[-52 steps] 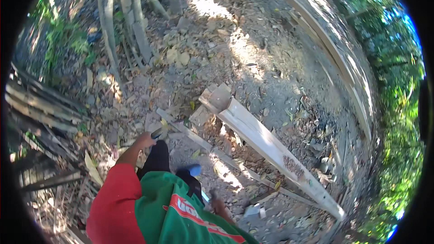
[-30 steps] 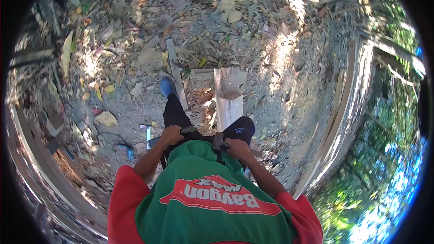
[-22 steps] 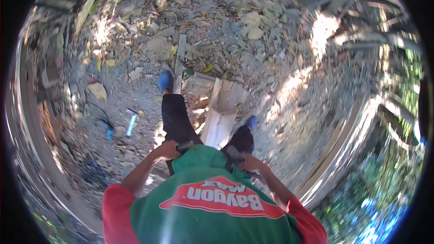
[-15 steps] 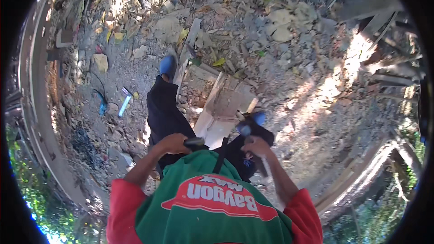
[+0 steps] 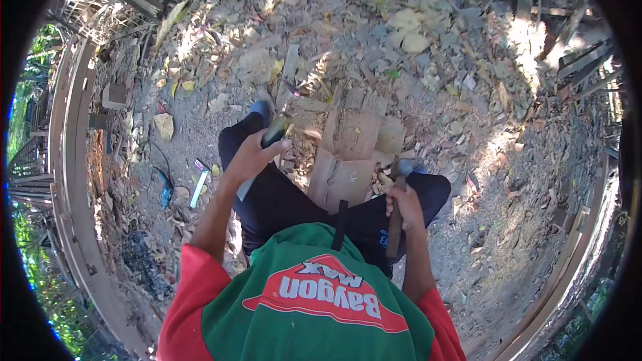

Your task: The person carves a mortise into a wooden beam. They sit on the ground and use a hammer to strike a chisel into the wood, removing shavings.

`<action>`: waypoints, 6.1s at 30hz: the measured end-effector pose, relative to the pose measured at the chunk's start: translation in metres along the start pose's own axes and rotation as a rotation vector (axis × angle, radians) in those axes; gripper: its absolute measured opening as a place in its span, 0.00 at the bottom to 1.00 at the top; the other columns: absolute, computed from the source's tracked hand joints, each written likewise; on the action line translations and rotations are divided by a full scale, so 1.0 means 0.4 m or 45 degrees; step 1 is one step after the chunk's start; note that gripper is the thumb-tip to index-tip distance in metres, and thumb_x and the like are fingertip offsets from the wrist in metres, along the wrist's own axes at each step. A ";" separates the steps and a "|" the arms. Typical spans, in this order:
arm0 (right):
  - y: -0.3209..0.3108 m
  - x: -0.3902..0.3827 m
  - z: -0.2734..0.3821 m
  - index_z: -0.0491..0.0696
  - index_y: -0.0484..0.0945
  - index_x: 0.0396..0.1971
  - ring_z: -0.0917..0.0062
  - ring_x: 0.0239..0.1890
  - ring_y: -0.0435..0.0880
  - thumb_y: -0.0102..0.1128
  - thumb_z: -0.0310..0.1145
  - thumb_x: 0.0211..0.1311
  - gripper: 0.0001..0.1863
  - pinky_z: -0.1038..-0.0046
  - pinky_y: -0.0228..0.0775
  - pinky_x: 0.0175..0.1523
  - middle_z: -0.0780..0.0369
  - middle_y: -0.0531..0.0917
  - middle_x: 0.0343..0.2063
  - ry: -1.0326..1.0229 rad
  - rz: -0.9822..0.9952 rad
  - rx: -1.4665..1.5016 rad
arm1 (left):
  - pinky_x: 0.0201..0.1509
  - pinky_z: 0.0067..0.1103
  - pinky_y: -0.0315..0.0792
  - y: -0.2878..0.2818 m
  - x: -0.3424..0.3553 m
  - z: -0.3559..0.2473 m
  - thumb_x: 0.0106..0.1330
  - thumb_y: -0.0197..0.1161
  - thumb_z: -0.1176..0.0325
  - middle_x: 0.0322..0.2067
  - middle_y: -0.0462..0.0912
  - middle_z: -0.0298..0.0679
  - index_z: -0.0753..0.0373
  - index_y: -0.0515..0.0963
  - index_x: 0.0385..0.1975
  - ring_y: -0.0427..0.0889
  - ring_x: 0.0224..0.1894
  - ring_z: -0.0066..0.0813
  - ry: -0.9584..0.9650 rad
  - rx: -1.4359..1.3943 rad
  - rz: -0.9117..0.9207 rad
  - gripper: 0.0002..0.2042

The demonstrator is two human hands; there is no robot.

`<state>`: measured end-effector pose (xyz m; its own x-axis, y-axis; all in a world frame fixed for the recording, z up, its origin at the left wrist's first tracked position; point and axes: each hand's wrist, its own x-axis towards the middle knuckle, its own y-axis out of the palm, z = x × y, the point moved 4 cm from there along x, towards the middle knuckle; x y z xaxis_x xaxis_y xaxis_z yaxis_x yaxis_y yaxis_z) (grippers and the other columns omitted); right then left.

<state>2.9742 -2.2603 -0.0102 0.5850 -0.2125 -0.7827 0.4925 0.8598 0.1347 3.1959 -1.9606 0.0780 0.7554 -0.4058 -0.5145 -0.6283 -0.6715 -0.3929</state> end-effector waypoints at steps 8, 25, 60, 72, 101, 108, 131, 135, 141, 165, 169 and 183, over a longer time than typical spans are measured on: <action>0.139 -0.090 -0.177 0.45 0.74 0.29 0.81 0.17 0.77 0.63 0.34 0.55 0.10 0.76 0.71 0.22 0.65 0.77 0.18 -0.138 0.115 -0.467 | 0.25 0.17 0.62 0.042 -0.202 0.039 0.67 0.59 0.50 0.19 0.68 0.28 0.64 0.72 0.32 0.66 0.22 0.15 0.287 -0.436 -0.235 0.20; 0.224 -0.039 -0.261 0.37 0.75 0.43 0.53 0.45 0.82 0.65 0.46 0.51 0.28 0.60 0.72 0.50 0.42 0.82 0.37 -0.394 0.100 -1.276 | 0.23 0.17 0.65 0.048 -0.093 -0.023 0.69 0.58 0.59 0.23 0.74 0.32 0.61 0.70 0.34 0.71 0.20 0.17 0.474 -1.011 -0.394 0.11; -0.199 -0.036 -0.134 0.54 0.64 0.27 0.90 0.10 0.61 0.57 0.34 0.65 0.11 0.85 0.52 0.13 0.72 0.64 0.12 -0.304 -0.474 0.663 | 0.77 0.34 0.38 0.703 0.506 0.118 0.71 0.44 0.46 0.70 0.54 0.42 0.59 0.57 0.68 0.46 0.74 0.36 1.621 1.246 0.748 0.32; -0.189 0.019 -0.077 0.52 0.66 0.28 0.90 0.11 0.61 0.58 0.34 0.64 0.09 0.85 0.52 0.14 0.71 0.64 0.13 -0.324 -0.407 0.650 | 0.76 0.35 0.42 0.405 0.463 0.198 0.66 0.53 0.48 0.70 0.57 0.40 0.58 0.59 0.68 0.48 0.74 0.38 1.265 1.615 0.625 0.33; 0.203 -0.053 -0.204 0.40 0.77 0.40 0.52 0.40 0.82 0.61 0.59 0.53 0.33 0.57 0.74 0.46 0.46 0.83 0.36 -0.210 0.180 -1.600 | 0.19 0.16 0.55 0.110 0.030 -0.007 0.68 0.56 0.57 0.16 0.60 0.25 0.55 0.67 0.24 0.58 0.16 0.15 0.476 -1.845 -0.055 0.13; 0.235 -0.019 -0.244 0.38 0.77 0.42 0.51 0.43 0.82 0.61 0.54 0.53 0.31 0.55 0.73 0.49 0.43 0.82 0.39 -0.237 0.096 -1.506 | 0.22 0.16 0.57 0.110 0.029 -0.020 0.70 0.53 0.53 0.19 0.65 0.27 0.57 0.72 0.33 0.62 0.19 0.16 0.527 -1.862 -0.078 0.14; 0.242 -0.072 -0.114 0.40 0.78 0.43 0.56 0.41 0.83 0.58 0.48 0.60 0.25 0.61 0.73 0.50 0.48 0.82 0.39 -0.326 0.112 -1.469 | 0.48 0.20 0.69 0.287 0.249 -0.175 0.57 0.69 0.72 0.37 0.80 0.34 0.63 0.76 0.40 0.76 0.41 0.21 0.825 -0.207 0.003 0.13; 0.350 -0.223 0.179 0.41 0.81 0.41 0.64 0.40 0.83 0.56 0.36 0.64 0.14 0.70 0.73 0.48 0.56 0.84 0.37 -0.435 0.582 -0.419 | 0.55 0.21 0.69 0.254 0.267 -0.101 0.57 0.66 0.77 0.42 0.80 0.37 0.64 0.75 0.41 0.78 0.48 0.26 0.735 -0.250 0.062 0.13; 0.585 -0.424 0.352 0.38 0.77 0.34 0.75 0.27 0.79 0.49 0.41 0.70 0.18 0.75 0.69 0.34 0.60 0.80 0.26 -1.014 1.713 1.141 | 0.48 0.19 0.72 0.238 0.262 -0.095 0.56 0.63 0.84 0.43 0.80 0.38 0.65 0.74 0.41 0.78 0.43 0.21 0.614 -0.464 0.022 0.13; 0.347 -0.190 0.180 0.44 0.81 0.36 0.74 0.31 0.84 0.56 0.42 0.66 0.15 0.72 0.73 0.35 0.59 0.85 0.30 -0.570 0.985 0.028 | 0.48 0.19 0.71 0.303 0.376 -0.102 0.56 0.63 0.81 0.40 0.81 0.36 0.64 0.75 0.40 0.78 0.42 0.20 0.516 -0.373 0.316 0.12; 0.217 -0.045 -0.067 0.43 0.78 0.34 0.63 0.32 0.83 0.62 0.42 0.61 0.16 0.68 0.74 0.39 0.56 0.83 0.30 -0.517 0.152 -0.920 | 0.54 0.23 0.72 0.305 0.389 -0.094 0.56 0.62 0.82 0.43 0.82 0.40 0.64 0.73 0.42 0.79 0.48 0.26 0.546 -0.271 0.422 0.14; 0.209 -0.032 -0.210 0.41 0.71 0.46 0.55 0.36 0.84 0.62 0.53 0.55 0.31 0.56 0.76 0.41 0.49 0.83 0.32 -0.172 0.188 -1.388 | 0.49 0.20 0.70 0.350 0.406 -0.142 0.54 0.61 0.80 0.39 0.79 0.33 0.64 0.76 0.39 0.76 0.43 0.20 0.548 0.017 0.662 0.12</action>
<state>2.9537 -2.1467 -0.0398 0.6893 -0.0659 -0.7214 -0.3800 0.8150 -0.4376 3.2413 -2.1559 -0.0172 0.3591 -0.8869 -0.2906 -0.9303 -0.3154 -0.1871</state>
